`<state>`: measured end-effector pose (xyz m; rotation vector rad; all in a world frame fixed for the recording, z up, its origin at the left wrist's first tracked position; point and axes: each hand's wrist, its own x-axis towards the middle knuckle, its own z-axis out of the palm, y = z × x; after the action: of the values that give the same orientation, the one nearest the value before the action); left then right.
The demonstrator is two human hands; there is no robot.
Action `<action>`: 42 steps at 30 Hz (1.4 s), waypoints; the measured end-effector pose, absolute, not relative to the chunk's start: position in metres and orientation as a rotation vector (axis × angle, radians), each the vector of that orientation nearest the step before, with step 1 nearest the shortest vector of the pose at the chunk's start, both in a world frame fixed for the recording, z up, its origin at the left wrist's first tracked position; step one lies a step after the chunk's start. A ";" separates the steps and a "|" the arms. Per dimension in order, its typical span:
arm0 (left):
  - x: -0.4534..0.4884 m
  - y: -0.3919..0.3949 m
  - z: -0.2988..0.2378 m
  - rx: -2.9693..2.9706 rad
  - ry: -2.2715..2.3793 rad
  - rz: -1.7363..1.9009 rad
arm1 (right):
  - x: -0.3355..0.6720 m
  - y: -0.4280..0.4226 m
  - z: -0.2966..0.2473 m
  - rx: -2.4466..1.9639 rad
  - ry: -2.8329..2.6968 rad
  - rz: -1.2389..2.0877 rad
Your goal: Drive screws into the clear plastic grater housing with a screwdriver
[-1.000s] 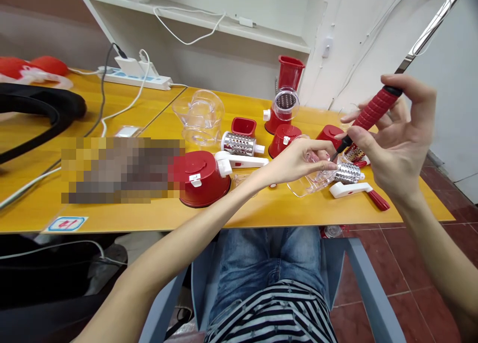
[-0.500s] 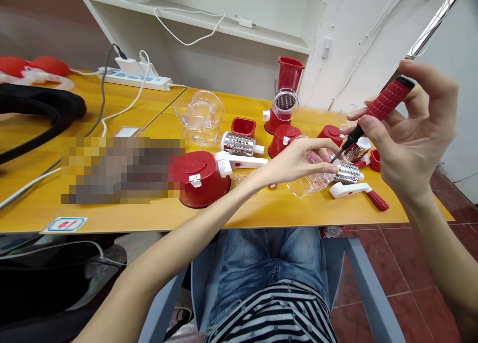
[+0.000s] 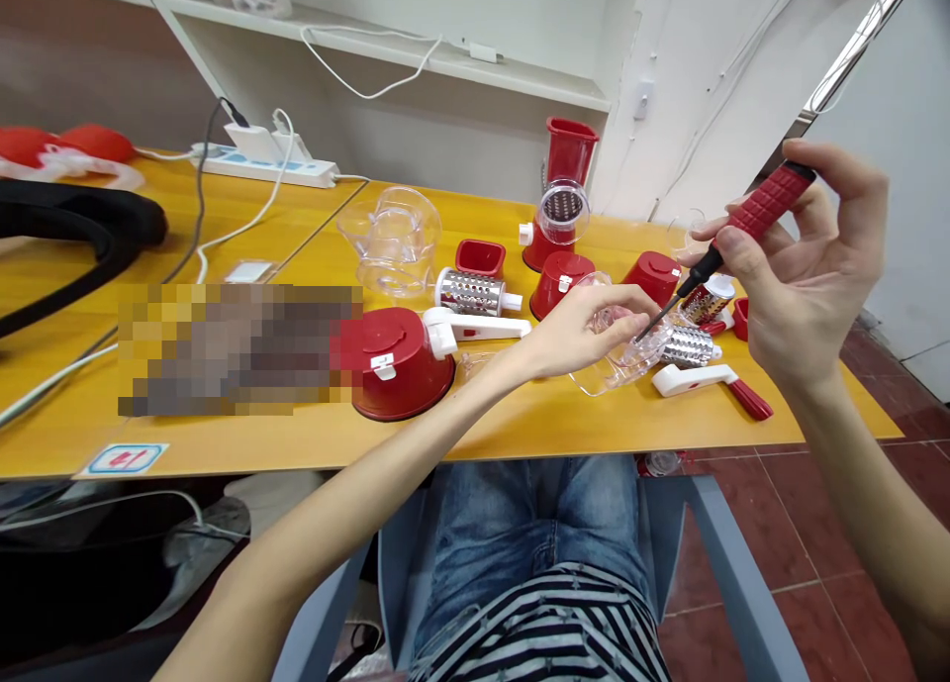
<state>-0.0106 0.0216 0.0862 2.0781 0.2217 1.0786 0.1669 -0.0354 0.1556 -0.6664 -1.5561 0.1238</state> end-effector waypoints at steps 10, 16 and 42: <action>-0.013 0.019 0.066 2.480 0.332 1.225 | 0.170 -0.035 0.152 -0.687 -1.625 0.058; -0.008 0.029 0.051 2.580 0.304 1.325 | 0.178 -0.030 0.155 -0.581 -1.675 -0.052; -0.011 0.017 0.044 2.349 0.142 1.541 | 0.182 -0.037 0.143 -0.764 -1.478 -0.048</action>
<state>-0.0111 0.0172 0.0438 2.3492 0.1417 1.5407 0.1822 -0.0367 0.1429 -0.7641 -1.4779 -0.0483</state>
